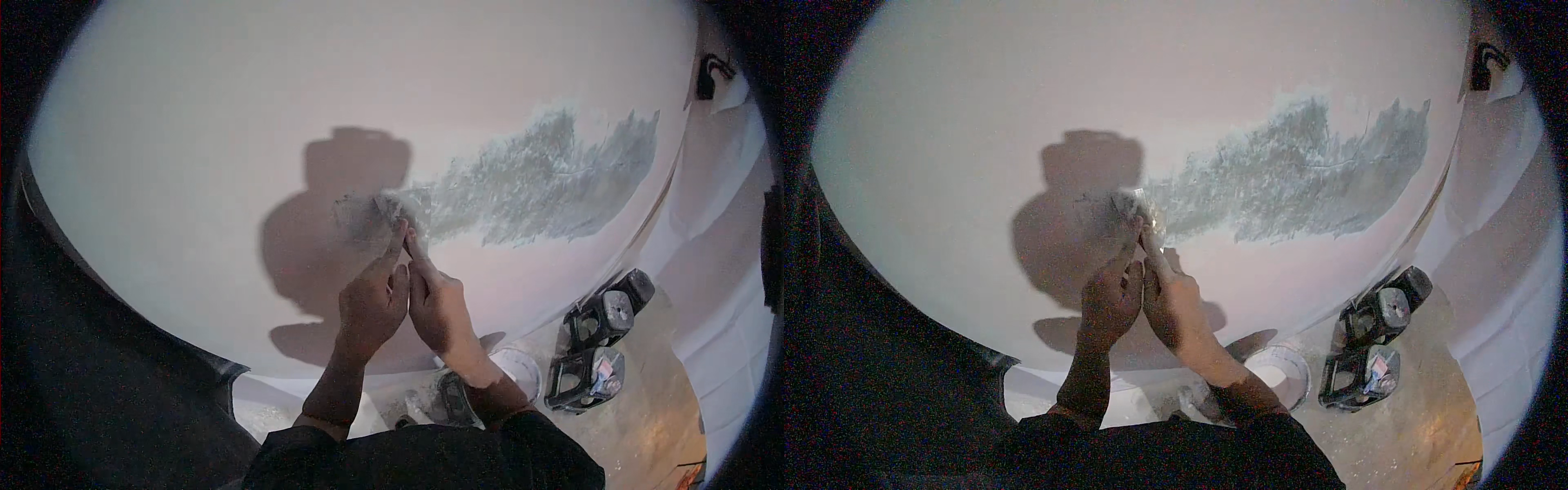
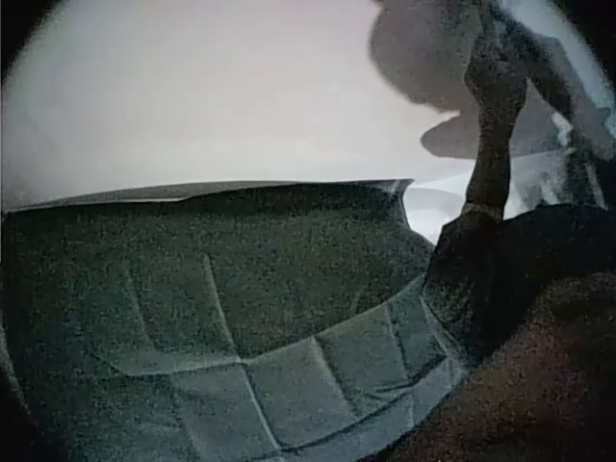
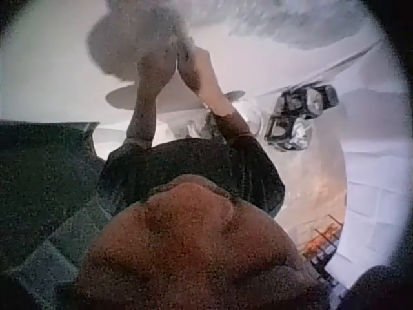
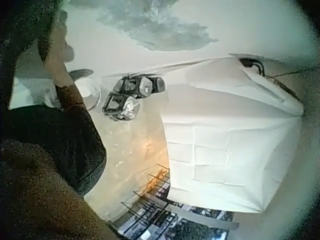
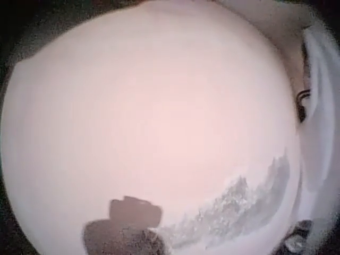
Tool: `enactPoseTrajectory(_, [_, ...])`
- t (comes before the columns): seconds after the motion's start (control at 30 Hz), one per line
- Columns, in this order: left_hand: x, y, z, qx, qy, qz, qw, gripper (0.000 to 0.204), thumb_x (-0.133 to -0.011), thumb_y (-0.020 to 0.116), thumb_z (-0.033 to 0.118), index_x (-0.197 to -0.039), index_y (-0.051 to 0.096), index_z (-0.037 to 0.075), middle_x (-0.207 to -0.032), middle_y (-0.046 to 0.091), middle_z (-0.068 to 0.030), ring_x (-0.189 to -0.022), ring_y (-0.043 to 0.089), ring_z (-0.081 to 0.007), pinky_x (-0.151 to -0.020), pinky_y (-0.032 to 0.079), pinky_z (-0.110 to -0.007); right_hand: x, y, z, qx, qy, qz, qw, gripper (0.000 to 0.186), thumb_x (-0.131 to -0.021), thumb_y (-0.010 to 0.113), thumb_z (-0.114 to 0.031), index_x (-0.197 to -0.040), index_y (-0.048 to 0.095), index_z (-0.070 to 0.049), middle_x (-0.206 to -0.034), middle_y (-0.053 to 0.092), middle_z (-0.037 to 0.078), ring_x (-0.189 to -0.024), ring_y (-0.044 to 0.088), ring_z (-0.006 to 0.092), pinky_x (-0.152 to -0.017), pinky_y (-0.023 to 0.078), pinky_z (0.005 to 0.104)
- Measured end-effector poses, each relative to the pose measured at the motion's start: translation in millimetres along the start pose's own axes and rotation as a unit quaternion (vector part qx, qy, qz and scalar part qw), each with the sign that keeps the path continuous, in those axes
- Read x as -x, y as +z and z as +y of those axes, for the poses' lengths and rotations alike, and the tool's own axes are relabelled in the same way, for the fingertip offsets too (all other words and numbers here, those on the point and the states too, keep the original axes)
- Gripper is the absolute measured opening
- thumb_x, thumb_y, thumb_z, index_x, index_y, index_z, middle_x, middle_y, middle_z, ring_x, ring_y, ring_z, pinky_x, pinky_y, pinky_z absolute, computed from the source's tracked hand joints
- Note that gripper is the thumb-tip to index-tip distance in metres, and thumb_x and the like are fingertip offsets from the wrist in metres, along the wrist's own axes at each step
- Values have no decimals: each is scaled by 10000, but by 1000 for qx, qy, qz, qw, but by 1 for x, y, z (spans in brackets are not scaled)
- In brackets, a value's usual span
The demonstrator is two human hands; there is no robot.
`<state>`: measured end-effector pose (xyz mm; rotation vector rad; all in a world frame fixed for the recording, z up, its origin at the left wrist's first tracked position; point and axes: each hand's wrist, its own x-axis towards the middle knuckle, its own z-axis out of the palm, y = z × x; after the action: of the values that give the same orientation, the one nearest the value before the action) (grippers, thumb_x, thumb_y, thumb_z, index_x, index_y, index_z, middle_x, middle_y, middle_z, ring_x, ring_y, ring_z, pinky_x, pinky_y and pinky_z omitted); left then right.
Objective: Applying and smoothing joint compound over a repaired section of a wall using a putty knife.
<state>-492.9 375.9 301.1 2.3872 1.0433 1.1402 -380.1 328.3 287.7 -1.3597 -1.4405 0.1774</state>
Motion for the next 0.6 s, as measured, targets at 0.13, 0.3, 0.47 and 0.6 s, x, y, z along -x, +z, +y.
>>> enactPoseTrajectory(0.13, [1, 10, -13, -26, 18, 39, 999, 567, -907, 486, 111, -1453, 389, 230, -855, 632, -230, -709, 620, -380, -683, 482, -471, -2, -1, -2, -1, 14, -19, 1000, 608, -924, 489, -56, -1476, 295, -223, -917, 599, 308, -779, 603, 482, -631, 470, 540])
enactPoseTrajectory(0.3, [0, -2, 1, -36, -35, -25, 998, 605, -883, 494, 100, -1459, 376, 243, -956, 641, -224, -792, 632, -393, -722, 494, -479, -2, -5, 3, 6, 4, -21, 1000, 619, -919, 498, -52, -1476, 296, -229, -874, 598, 307, -771, 598, 478, -611, 459, 534])
enactPoseTrajectory(0.47, [3, 4, -4, -52, -78, -46, 995, 589, -901, 490, 129, -1464, 360, 241, -918, 638, -226, -786, 632, -395, -706, 495, -482, -1, -1, 0, -24, -37, 23, 999, 599, -917, 498, -46, -1467, 328, -212, -860, 596, 302, -755, 607, 460, -590, 463, 499])
enactPoseTrajectory(0.6, [0, -8, 3, -64, -34, -22, 997, 534, -918, 498, 147, -1439, 405, 216, -838, 633, -227, -707, 627, -391, -659, 501, -470, 1, -10, -14, -15, 58, -33, 998, 489, -930, 458, -3, -1411, 419, -79, -934, 569, 333, -747, 541, 61, -552, 455, 316])
